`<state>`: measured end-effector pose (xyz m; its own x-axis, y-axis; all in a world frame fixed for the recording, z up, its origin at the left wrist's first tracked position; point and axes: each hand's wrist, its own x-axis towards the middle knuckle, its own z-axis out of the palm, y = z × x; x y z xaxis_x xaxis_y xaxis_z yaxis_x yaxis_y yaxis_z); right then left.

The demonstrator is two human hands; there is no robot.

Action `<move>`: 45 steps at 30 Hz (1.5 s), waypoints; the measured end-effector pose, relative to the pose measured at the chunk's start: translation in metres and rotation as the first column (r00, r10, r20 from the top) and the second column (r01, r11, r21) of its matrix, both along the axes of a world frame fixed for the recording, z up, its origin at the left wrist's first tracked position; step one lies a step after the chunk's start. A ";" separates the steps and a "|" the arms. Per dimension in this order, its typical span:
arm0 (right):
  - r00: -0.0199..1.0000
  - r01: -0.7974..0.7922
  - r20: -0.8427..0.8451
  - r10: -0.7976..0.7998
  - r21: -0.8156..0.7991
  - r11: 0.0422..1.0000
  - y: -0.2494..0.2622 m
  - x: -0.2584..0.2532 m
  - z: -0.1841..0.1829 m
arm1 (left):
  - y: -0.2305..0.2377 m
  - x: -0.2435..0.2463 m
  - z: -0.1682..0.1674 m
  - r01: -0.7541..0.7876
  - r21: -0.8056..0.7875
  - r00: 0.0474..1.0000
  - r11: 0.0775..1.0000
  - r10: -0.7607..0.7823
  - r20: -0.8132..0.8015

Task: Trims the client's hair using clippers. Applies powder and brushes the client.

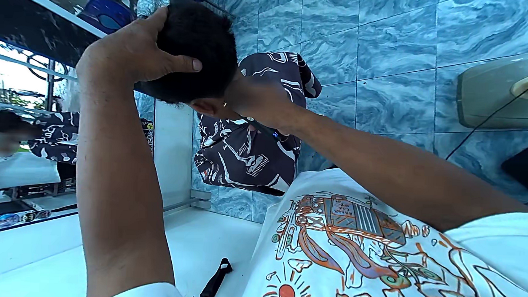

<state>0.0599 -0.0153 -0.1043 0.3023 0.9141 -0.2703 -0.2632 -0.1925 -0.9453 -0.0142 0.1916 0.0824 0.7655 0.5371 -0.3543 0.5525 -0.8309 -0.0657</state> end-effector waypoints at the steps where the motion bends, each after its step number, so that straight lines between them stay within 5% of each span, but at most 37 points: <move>1: 1.000 0.005 -0.024 -0.004 0.021 1.000 0.000 0.001 0.000 | 0.000 0.000 0.000 0.004 -0.004 1.000 1.000 -0.004 0.000; 10: 0.999 -0.030 -0.014 0.032 0.169 0.985 -0.001 0.006 0.000 | 0.002 0.000 -0.001 0.016 -0.025 1.000 1.000 -0.015 0.012; 16: 0.996 -0.084 0.003 0.085 -0.132 0.988 -0.004 0.018 0.007 | -0.001 0.000 0.000 0.010 -0.025 1.000 1.000 -0.010 0.005; 45: 0.998 -0.063 0.004 0.063 0.031 0.998 -0.003 0.018 0.006 | 0.001 -0.001 0.000 -0.002 -0.027 1.000 1.000 0.003 0.011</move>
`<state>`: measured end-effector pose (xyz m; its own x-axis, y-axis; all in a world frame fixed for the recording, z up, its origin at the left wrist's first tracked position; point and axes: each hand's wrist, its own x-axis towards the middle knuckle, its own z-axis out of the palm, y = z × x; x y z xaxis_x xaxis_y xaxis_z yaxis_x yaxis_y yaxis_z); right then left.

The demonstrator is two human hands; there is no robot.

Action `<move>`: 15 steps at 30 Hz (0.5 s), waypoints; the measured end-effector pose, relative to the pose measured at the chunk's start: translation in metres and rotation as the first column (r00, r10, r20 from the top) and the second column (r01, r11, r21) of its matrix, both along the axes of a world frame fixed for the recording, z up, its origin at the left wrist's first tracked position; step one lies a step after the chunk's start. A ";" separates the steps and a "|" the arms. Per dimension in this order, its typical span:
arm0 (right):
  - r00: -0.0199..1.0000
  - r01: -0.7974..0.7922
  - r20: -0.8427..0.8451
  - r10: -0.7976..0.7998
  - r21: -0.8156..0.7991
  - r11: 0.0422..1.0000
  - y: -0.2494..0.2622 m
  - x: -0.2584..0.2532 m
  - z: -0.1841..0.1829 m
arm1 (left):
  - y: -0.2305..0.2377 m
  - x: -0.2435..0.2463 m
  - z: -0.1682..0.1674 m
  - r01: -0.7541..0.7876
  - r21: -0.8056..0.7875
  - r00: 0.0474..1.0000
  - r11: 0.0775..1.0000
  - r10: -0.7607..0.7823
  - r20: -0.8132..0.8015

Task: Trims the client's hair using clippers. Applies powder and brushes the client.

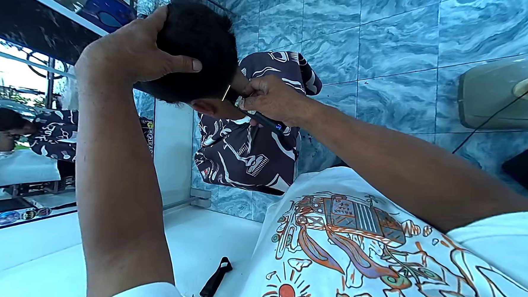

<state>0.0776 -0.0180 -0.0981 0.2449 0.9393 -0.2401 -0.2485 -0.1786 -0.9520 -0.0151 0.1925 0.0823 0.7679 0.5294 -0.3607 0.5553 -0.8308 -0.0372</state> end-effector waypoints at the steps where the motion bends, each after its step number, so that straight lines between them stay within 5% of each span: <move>1: 1.000 -0.006 0.019 0.006 -0.021 1.000 0.000 0.000 0.001 | 0.001 0.000 0.000 0.005 -0.003 1.000 1.000 -0.005 0.001; 15: 0.998 -0.028 0.065 0.027 0.011 1.000 -0.002 -0.003 0.008 | 0.002 0.001 -0.001 0.022 -0.022 1.000 1.000 -0.021 0.016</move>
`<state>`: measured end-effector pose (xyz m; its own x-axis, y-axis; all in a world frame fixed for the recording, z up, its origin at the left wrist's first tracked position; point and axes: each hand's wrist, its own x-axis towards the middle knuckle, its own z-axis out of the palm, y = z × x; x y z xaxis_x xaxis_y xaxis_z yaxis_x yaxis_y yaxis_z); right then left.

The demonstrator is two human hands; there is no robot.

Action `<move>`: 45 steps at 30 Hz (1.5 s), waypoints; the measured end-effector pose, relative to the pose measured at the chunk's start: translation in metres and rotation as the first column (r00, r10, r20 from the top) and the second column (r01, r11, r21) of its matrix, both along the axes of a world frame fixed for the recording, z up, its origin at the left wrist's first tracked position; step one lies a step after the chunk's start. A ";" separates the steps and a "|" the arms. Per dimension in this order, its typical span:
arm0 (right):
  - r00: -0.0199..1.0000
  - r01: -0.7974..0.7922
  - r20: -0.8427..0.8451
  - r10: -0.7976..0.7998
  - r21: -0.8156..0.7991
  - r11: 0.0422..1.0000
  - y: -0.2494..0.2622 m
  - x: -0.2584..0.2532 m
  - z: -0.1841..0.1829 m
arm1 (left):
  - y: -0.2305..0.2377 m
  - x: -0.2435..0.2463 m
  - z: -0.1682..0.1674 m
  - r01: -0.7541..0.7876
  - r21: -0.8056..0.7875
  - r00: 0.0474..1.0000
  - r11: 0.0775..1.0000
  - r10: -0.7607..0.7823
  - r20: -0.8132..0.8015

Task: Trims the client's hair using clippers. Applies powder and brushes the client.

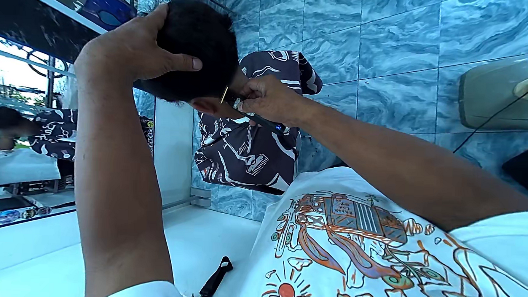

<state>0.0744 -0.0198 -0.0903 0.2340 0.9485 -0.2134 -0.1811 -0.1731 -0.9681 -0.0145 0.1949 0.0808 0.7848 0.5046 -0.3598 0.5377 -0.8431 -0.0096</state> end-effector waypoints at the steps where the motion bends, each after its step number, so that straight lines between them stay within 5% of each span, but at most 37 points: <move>1: 1.000 -0.013 0.025 0.014 -0.057 0.998 -0.002 -0.001 0.006 | -0.001 0.000 0.001 -0.006 0.006 1.000 1.000 0.006 -0.007; 3: 0.999 -0.015 0.046 0.023 -0.155 0.988 -0.001 -0.002 0.003 | -0.003 0.000 0.001 -0.013 0.017 1.000 1.000 0.013 -0.015; 8: 0.999 0.026 0.029 -0.025 -0.024 0.999 0.003 -0.009 -0.010 | -0.004 0.000 0.002 -0.008 -0.001 1.000 1.000 0.008 -0.003; 45: 0.999 0.031 0.030 -0.031 0.006 0.999 0.005 -0.021 -0.014 | 0.003 0.001 -0.001 0.010 0.000 1.000 1.000 -0.010 -0.007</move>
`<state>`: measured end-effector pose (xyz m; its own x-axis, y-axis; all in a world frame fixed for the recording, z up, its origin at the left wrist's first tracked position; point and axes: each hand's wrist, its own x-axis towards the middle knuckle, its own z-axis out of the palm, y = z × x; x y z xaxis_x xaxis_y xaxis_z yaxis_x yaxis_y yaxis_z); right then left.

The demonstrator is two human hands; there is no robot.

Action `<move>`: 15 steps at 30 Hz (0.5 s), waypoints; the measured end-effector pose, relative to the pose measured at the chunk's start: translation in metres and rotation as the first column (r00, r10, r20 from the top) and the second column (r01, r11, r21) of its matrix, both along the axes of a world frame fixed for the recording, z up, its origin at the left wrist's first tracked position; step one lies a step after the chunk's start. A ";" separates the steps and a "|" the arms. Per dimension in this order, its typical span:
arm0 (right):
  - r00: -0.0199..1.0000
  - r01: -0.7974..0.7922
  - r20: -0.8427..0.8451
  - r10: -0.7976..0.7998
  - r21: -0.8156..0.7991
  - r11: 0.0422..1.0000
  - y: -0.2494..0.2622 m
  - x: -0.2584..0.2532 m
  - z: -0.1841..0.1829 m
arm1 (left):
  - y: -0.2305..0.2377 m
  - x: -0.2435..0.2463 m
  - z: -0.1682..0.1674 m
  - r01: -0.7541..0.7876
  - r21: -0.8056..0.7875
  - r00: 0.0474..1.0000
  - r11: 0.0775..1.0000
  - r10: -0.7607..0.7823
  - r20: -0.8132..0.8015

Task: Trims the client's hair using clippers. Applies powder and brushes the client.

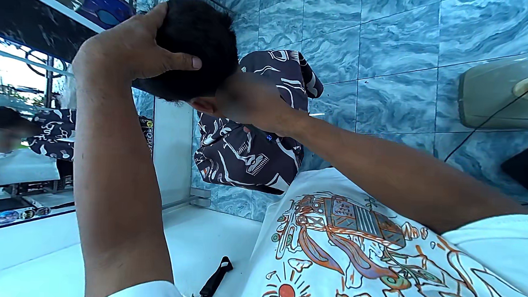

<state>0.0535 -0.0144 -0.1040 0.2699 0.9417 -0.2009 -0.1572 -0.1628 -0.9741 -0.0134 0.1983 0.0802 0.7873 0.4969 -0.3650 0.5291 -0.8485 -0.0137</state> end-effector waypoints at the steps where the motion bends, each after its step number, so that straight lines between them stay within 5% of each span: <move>1: 1.000 -0.004 0.009 0.004 0.016 1.000 0.000 0.000 -0.001 | 0.000 0.000 0.000 -0.002 -0.001 1.000 1.000 0.002 0.003; 15: 1.000 -0.018 0.011 0.019 -0.025 1.000 -0.002 -0.001 0.001 | -0.006 0.000 0.003 -0.009 0.002 1.000 1.000 0.009 0.001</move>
<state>0.0523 -0.0166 -0.1035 0.2548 0.9412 -0.2219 -0.1430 -0.1902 -0.9713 -0.0136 0.1922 0.0828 0.7832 0.5043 -0.3637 0.5364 -0.8439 -0.0151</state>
